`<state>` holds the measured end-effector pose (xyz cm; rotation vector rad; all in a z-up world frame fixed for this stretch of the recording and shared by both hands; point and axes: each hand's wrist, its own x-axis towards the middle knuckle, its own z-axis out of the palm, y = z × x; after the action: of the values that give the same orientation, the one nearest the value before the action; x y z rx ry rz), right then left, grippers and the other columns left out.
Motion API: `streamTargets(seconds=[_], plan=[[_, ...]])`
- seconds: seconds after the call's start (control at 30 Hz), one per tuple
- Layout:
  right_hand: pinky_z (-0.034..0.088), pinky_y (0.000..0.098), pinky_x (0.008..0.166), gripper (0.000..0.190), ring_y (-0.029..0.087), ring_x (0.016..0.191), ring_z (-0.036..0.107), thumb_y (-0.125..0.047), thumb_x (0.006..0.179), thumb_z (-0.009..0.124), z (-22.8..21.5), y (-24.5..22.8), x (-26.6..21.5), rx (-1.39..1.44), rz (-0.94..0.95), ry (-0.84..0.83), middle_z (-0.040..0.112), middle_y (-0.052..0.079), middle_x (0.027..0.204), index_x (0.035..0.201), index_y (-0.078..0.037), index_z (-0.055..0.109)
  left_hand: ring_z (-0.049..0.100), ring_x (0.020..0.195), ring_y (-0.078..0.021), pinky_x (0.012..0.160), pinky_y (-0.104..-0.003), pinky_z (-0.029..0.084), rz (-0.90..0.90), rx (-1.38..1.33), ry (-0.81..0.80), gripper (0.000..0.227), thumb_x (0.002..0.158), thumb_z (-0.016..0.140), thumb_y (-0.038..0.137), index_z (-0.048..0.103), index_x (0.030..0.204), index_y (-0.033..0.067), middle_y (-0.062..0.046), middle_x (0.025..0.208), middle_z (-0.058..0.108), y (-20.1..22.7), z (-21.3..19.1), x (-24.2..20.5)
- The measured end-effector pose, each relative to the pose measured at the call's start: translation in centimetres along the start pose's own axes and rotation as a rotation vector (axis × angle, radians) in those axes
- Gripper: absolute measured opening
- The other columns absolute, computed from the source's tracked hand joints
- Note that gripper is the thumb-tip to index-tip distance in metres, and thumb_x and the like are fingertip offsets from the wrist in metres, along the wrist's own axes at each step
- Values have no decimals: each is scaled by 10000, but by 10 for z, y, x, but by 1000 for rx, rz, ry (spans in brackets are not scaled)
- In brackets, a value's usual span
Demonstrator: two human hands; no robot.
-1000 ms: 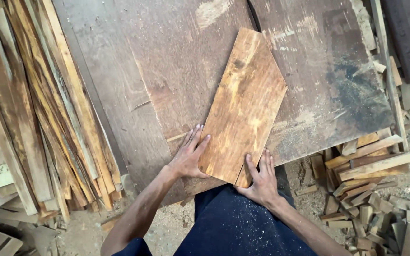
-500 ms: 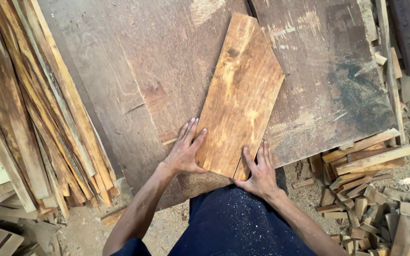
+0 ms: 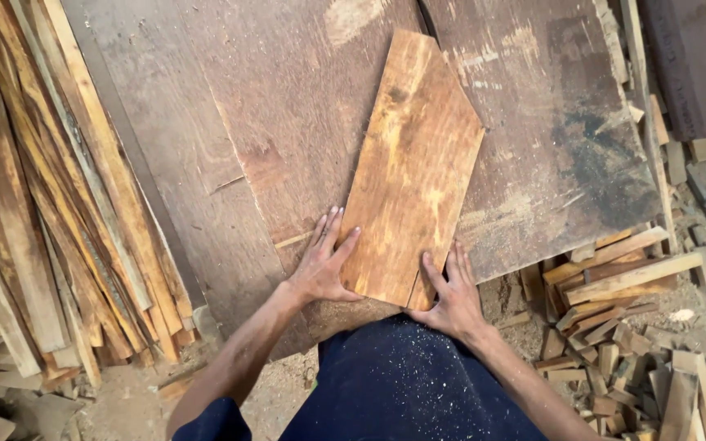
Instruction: Cutting a wooden panel into a specific shape using a floor-mounted table saw.
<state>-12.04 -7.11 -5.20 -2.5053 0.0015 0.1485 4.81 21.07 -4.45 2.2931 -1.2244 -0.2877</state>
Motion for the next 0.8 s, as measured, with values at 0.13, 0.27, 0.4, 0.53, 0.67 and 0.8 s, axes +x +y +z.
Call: streamTargets(seconds=[0.13,0.27,0.4,0.53,0.67,0.8], plan=[[153,664,1200,1296,555,1499,98,-600,513,928,-6,8,3,2,2,-44,101,451,1576,1573,-277,256,149,1540,-522,1266,-606,138,-44,-12,3,1380,496,849,772,358,1566,51,-391,1618,169,9,-1,7],[155,662,1194,1287,579,1487,98,-624,523,925,-16,8,21,-21,-25,-24,120,456,1568,1572,-258,275,171,1524,-538,1252,-620,147,-49,-7,22,1369,505,841,787,391,1544,18,-415,1593,201,6,-4,14],[156,651,1219,1267,566,1510,102,-618,549,920,-21,7,26,-18,-2,-60,135,437,1570,1586,-254,289,179,1541,-530,1273,-606,155,-37,6,44,1359,530,838,796,398,1544,6,-411,1591,224,1,-5,18],[142,654,1211,1292,569,1508,75,-616,516,934,-18,11,38,-10,-10,-55,110,454,1578,1573,-250,289,174,1547,-510,1281,-592,147,-61,32,36,1394,514,799,856,391,1552,19,-398,1600,214,-6,-2,23],[129,663,1195,1321,562,1490,67,-619,500,946,-19,11,49,-12,-1,-76,89,463,1564,1571,-229,280,165,1540,-508,1277,-590,134,-64,53,40,1423,509,759,907,382,1552,15,-397,1601,198,-15,-3,28],[145,643,1209,1301,551,1506,81,-617,500,944,-18,14,58,-23,2,-65,99,435,1584,1573,-241,310,151,1539,-514,1274,-592,125,-64,55,48,1436,495,777,895,369,1553,14,-405,1600,186,-20,-9,34]])
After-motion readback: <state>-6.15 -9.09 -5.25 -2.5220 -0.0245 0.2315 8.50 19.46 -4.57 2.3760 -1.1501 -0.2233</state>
